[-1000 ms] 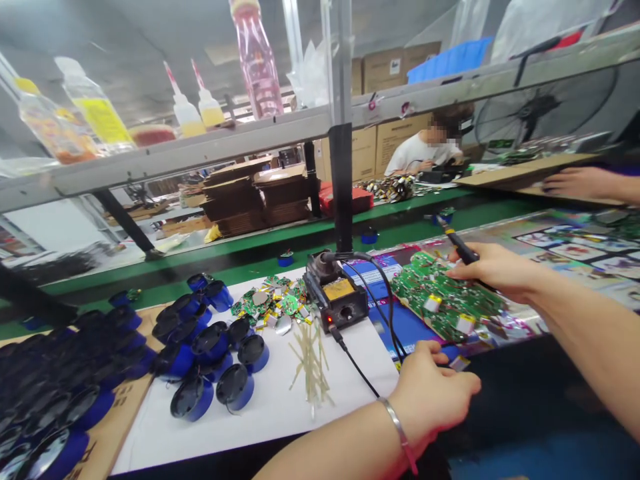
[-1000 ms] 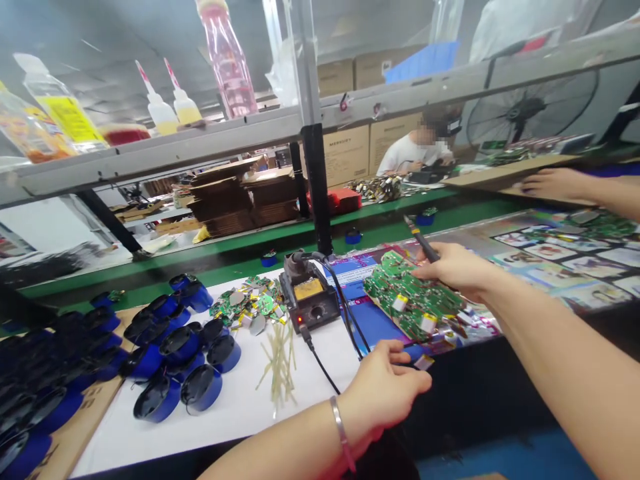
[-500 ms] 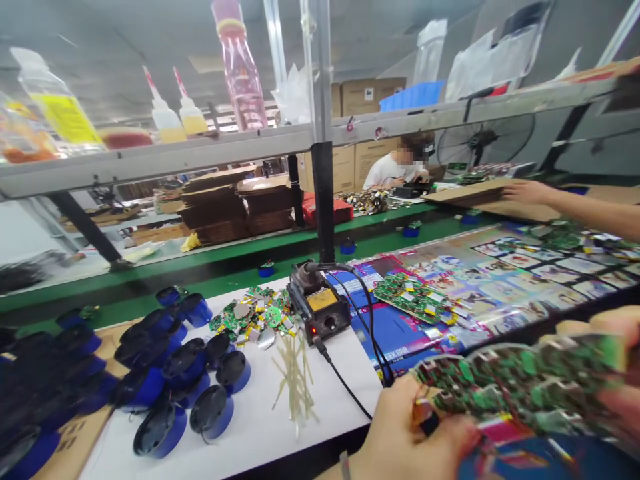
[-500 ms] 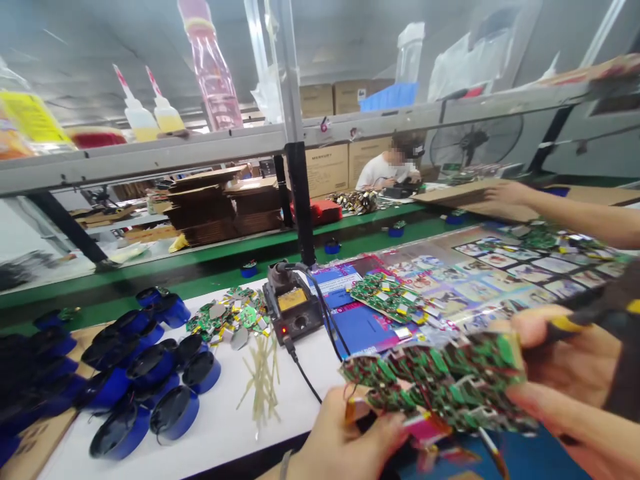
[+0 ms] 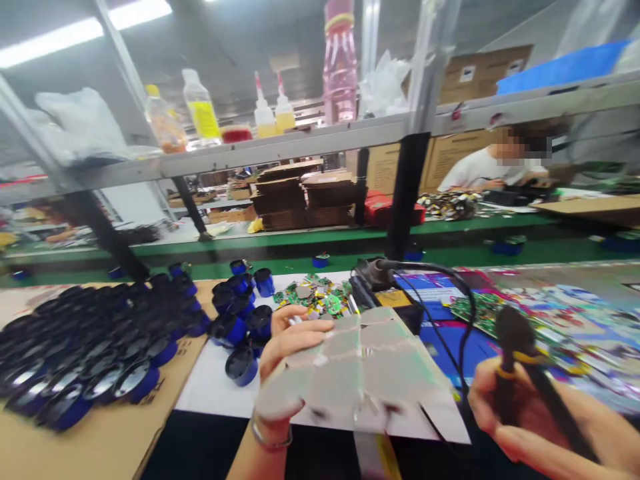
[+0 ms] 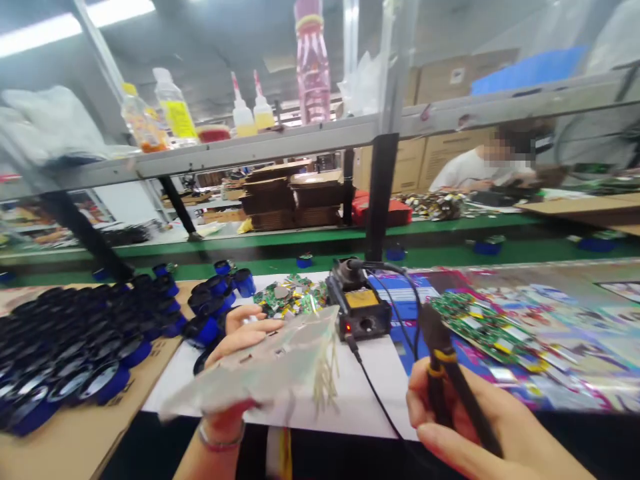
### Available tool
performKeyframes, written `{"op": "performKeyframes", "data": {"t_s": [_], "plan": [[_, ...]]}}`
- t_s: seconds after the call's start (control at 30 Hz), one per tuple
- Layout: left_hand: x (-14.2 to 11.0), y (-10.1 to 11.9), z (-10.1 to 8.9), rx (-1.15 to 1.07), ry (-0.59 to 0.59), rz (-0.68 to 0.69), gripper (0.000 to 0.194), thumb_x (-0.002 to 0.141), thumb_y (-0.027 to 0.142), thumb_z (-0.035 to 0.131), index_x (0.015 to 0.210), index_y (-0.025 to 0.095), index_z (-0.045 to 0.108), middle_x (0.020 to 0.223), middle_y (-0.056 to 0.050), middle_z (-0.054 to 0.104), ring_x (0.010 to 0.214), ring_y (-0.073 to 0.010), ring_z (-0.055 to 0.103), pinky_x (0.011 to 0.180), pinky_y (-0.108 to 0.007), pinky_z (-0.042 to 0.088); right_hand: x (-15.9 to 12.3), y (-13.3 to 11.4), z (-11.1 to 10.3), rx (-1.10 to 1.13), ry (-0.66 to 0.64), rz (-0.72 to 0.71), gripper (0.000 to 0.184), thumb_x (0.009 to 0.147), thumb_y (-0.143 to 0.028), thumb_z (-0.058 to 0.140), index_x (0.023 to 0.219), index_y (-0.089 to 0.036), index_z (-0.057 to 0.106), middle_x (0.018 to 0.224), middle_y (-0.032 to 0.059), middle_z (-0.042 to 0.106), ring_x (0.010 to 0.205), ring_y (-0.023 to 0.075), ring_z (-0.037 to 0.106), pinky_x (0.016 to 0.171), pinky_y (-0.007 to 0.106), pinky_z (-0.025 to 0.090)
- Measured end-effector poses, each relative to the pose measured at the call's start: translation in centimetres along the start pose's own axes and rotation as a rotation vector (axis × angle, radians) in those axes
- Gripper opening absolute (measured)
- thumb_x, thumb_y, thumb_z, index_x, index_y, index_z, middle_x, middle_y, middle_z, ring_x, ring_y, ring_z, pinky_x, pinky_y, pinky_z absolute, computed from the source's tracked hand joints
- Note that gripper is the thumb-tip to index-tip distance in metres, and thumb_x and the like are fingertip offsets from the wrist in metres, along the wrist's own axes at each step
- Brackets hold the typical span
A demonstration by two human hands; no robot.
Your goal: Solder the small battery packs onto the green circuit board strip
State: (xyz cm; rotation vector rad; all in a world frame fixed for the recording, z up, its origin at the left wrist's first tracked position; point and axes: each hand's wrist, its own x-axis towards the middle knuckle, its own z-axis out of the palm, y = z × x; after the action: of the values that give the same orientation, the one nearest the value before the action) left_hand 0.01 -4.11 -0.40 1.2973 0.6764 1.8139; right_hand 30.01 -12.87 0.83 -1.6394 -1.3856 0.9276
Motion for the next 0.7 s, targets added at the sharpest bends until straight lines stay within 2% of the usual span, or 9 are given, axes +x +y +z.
{"op": "performKeyframes", "data": {"t_s": [0.07, 0.13, 0.2, 0.33, 0.53, 0.63, 0.7], "plan": [[-0.2, -1.2, 0.5, -0.243, 0.117, -0.155, 0.022, 0.068, 0.048, 0.075, 0.085, 0.034, 0.073, 0.085, 0.001, 0.074, 0.098, -0.0211, 0.065, 0.098, -0.041, 0.046, 1.5, 0.0, 1.3, -0.01, -0.124, 0.026, 0.05, 0.057, -0.06, 0.07, 0.102, -0.049, 0.054, 0.085, 0.0061, 0.057, 0.066, 0.0259, 0.054, 0.059, 0.041, 0.051], [-0.3, -2.1, 1.1, -0.459, 0.188, -0.297, 0.024, 0.073, 0.039, 0.073, 0.096, 0.034, 0.07, 0.094, 0.003, 0.073, 0.101, -0.0169, 0.064, 0.097, -0.036, 0.047, 3.2, 0.5, 2.4, -0.021, -0.135, 0.075, 0.056, 0.054, -0.061, 0.071, 0.106, -0.052, 0.053, 0.091, 0.0051, 0.058, 0.071, 0.0281, 0.056, 0.064, 0.043, 0.052], [-0.4, -2.4, 1.4, -0.572, 0.194, -0.392, 0.028, 0.076, 0.031, 0.072, 0.103, 0.03, 0.067, 0.105, 0.001, 0.071, 0.106, -0.0151, 0.062, 0.1, -0.033, 0.044, 4.5, 1.0, 3.3, -0.014, -0.127, 0.123, 0.059, 0.052, -0.061, 0.073, 0.108, -0.054, 0.053, 0.1, 0.0035, 0.059, 0.081, 0.0293, 0.058, 0.077, 0.043, 0.052], [-0.6, -2.4, 0.9, -0.603, 0.144, -0.449, 0.03, 0.08, 0.025, 0.067, 0.11, 0.022, 0.065, 0.113, -0.005, 0.068, 0.109, -0.0189, 0.062, 0.101, -0.035, 0.044, 5.4, 1.5, 4.4, -0.012, -0.194, 0.129, 0.055, 0.056, -0.061, 0.071, 0.108, -0.053, 0.055, 0.114, 0.0004, 0.057, 0.101, 0.0297, 0.055, 0.101, 0.04, 0.043], [-0.8, -3.0, 0.0, -0.545, 0.121, -0.513, 0.034, 0.081, 0.026, 0.065, 0.114, 0.019, 0.062, 0.112, -0.008, 0.069, 0.104, -0.0223, 0.064, 0.096, -0.038, 0.047, 5.2, 1.4, 5.1, -0.021, -0.327, 0.114, 0.052, 0.063, -0.063, 0.066, 0.113, -0.052, 0.056, 0.112, 0.0011, 0.058, 0.112, 0.0292, 0.051, 0.107, 0.04, 0.038], [-0.9, -3.2, -0.1, -0.51, 0.109, -0.512, 0.033, 0.08, 0.026, 0.066, 0.112, 0.017, 0.063, 0.112, -0.009, 0.069, 0.105, -0.0225, 0.064, 0.097, -0.038, 0.046, 5.4, 1.7, 4.9, -0.039, -0.337, 0.128, 0.048, 0.065, -0.062, 0.067, 0.11, -0.05, 0.059, 0.114, 0.0001, 0.059, 0.115, 0.0264, 0.05, 0.107, 0.035, 0.037], [-1.0, -3.3, -0.1, -0.463, 0.104, -0.514, 0.03, 0.08, 0.026, 0.066, 0.109, 0.016, 0.064, 0.111, -0.009, 0.069, 0.105, -0.0225, 0.063, 0.097, -0.038, 0.045, 5.6, 2.4, 4.5, -0.08, -0.333, 0.126, 0.053, 0.063, -0.062, 0.069, 0.113, -0.047, 0.059, 0.117, 0.0001, 0.058, 0.117, 0.0259, 0.049, 0.107, 0.034, 0.037]]}}
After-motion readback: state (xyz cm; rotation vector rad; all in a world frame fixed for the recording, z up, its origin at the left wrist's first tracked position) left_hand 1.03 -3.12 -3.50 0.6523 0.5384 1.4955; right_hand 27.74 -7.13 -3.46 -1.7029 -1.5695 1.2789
